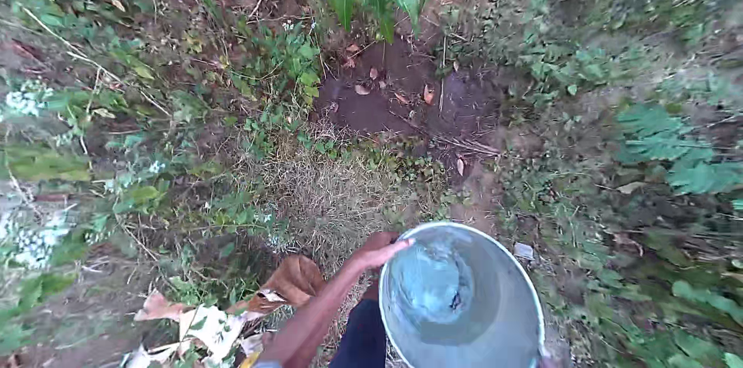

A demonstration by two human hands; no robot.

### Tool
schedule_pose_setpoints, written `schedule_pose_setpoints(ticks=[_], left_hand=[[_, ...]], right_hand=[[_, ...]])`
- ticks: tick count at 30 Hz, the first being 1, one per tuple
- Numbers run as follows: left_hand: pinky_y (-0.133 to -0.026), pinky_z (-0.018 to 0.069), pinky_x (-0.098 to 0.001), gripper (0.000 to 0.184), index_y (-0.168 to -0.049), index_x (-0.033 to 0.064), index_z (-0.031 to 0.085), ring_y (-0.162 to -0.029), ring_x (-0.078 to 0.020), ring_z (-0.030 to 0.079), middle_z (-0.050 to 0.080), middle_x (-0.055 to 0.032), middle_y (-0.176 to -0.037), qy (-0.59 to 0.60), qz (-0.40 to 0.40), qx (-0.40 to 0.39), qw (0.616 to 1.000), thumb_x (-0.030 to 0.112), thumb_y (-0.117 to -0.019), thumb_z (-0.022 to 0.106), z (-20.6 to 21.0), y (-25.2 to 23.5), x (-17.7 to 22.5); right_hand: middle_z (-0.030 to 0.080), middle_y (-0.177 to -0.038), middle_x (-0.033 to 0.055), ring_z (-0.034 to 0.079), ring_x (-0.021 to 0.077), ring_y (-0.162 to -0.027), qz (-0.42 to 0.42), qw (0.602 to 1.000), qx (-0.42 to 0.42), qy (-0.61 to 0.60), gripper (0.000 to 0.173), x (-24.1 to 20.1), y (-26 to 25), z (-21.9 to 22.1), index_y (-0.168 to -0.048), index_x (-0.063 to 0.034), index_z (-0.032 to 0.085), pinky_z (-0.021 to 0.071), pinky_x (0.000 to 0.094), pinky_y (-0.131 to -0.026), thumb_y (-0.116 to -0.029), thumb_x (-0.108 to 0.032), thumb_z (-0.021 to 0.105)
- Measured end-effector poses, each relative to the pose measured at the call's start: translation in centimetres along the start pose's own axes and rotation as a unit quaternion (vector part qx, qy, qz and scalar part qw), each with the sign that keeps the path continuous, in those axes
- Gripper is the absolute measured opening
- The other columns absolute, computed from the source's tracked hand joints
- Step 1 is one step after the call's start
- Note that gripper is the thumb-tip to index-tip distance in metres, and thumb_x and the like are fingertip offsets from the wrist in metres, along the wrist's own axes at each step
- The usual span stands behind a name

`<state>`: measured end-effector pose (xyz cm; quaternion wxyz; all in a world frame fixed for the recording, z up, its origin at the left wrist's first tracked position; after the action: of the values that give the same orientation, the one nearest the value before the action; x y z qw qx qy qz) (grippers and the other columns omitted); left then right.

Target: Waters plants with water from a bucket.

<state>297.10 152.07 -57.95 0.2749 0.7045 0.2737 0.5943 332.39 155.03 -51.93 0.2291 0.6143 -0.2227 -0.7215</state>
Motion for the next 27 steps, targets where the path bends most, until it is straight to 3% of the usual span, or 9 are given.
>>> schedule_pose_setpoints(ticks=[2, 4, 8, 11, 17, 19, 22, 27], left_hand=[[-0.103, 0.0492, -0.0568, 0.059, -0.124, 0.0026, 0.068, -0.114, -0.0319, 0.066, 0.070, -0.0210, -0.118, 0.000, 0.002, 0.000, 1.000, 0.052, -0.1073, 0.040, -4.0, -3.0, 1.5], [-0.109, 0.0453, -0.0575, 0.064, -0.132, 0.0039, 0.065, -0.124, -0.0323, 0.062, 0.067, -0.0217, -0.128, 0.001, -0.007, 0.000, 1.000, 0.054, -0.1086, 0.033, -7.9, -6.1, 3.2], [-0.111, 0.0443, -0.0559, 0.068, -0.134, 0.0022, 0.063, -0.128, -0.0314, 0.060, 0.064, -0.0219, -0.133, 0.004, -0.032, 0.020, 0.999, 0.056, -0.1084, 0.031, -13.8, -12.1, 4.3], [-0.114, 0.0415, -0.0556, 0.071, -0.139, 0.0029, 0.060, -0.134, -0.0311, 0.056, 0.060, -0.0216, -0.140, 0.002, -0.068, 0.033, 0.997, 0.059, -0.1078, 0.030, -17.8, -17.2, 5.1], [-0.117, 0.0383, -0.0556, 0.074, -0.144, 0.0043, 0.055, -0.139, -0.0309, 0.051, 0.055, -0.0211, -0.147, -0.034, -0.128, 0.006, 0.991, 0.061, -0.1074, 0.026, -23.2, -27.7, 4.2], [-0.117, 0.0377, -0.0555, 0.075, -0.145, 0.0039, 0.055, -0.140, -0.0311, 0.050, 0.055, -0.0214, -0.147, -0.045, -0.146, 0.001, 0.988, 0.062, -0.1072, 0.025, -24.8, -30.9, 3.7], [-0.118, 0.0349, -0.0577, 0.075, -0.145, 0.0029, 0.054, -0.142, -0.0340, 0.048, 0.053, -0.0224, -0.149, -0.066, -0.168, -0.010, 0.984, 0.062, -0.1072, 0.027, -27.2, -35.5, 2.3], [-0.120, 0.0325, -0.0585, 0.073, -0.149, 0.0072, 0.052, -0.144, -0.0322, 0.045, 0.051, -0.0190, -0.152, -0.120, -0.121, -0.060, 0.984, 0.062, -0.1070, 0.028, -31.5, -46.4, -0.6]], right_hand=[[0.074, -0.100, -0.0046, 0.071, 0.0059, -0.096, 0.007, 1.000, 0.019, 0.001, 0.036, -0.6, -3.4, 4.5, -0.123, -0.0118, 0.055, 0.0615, 0.0316, -0.088, -0.1085, -0.033, 0.031], [0.074, -0.102, -0.0037, 0.072, 0.0063, -0.096, 0.014, 1.000, 0.016, -0.008, 0.042, -0.2, -7.4, 8.0, -0.127, -0.0119, 0.054, 0.0622, 0.0325, -0.086, -0.1087, -0.036, 0.026], [0.071, -0.111, 0.0045, 0.070, 0.0131, -0.099, 0.052, 0.997, 0.052, 0.017, 0.051, 1.2, -15.3, 13.3, -0.135, -0.0080, 0.054, 0.0611, 0.0384, -0.086, -0.1074, -0.045, 0.032], [0.072, -0.106, 0.0078, 0.071, 0.0164, -0.096, 0.073, 0.996, 0.052, 0.025, 0.052, 2.2, -21.2, 17.0, -0.128, -0.0043, 0.058, 0.0616, 0.0401, -0.084, -0.1076, -0.044, 0.033], [0.074, -0.102, 0.0129, 0.073, 0.0211, -0.092, 0.135, 0.987, 0.085, 0.028, 0.052, 4.8, -28.0, 23.1, -0.124, 0.0000, 0.062, 0.0633, 0.0427, -0.079, -0.1095, -0.041, 0.034], [0.073, -0.099, 0.0126, 0.073, 0.0215, -0.088, 0.154, 0.983, 0.097, 0.037, 0.052, 6.3, -30.7, 24.7, -0.122, -0.0009, 0.063, 0.0631, 0.0422, -0.073, -0.1092, -0.043, 0.035], [0.073, -0.100, 0.0112, 0.073, 0.0204, -0.088, 0.161, 0.981, 0.097, 0.055, 0.056, 9.4, -34.1, 26.7, -0.123, -0.0026, 0.064, 0.0625, 0.0410, -0.074, -0.1065, -0.049, 0.036], [0.071, -0.094, 0.0071, 0.071, 0.0165, -0.083, 0.165, 0.973, 0.163, 0.014, 0.050, 14.1, -38.7, 32.0, -0.121, -0.0039, 0.062, 0.0620, 0.0375, -0.072, -0.1060, -0.046, 0.040]])
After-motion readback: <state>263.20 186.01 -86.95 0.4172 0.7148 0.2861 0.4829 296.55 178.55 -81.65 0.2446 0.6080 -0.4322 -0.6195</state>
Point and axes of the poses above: each hand's wrist, its own y-axis away from the middle knuckle, its own z-axis out of the palm, x = y × z, the point moved 2 cm from there along -y, towards the middle knuckle
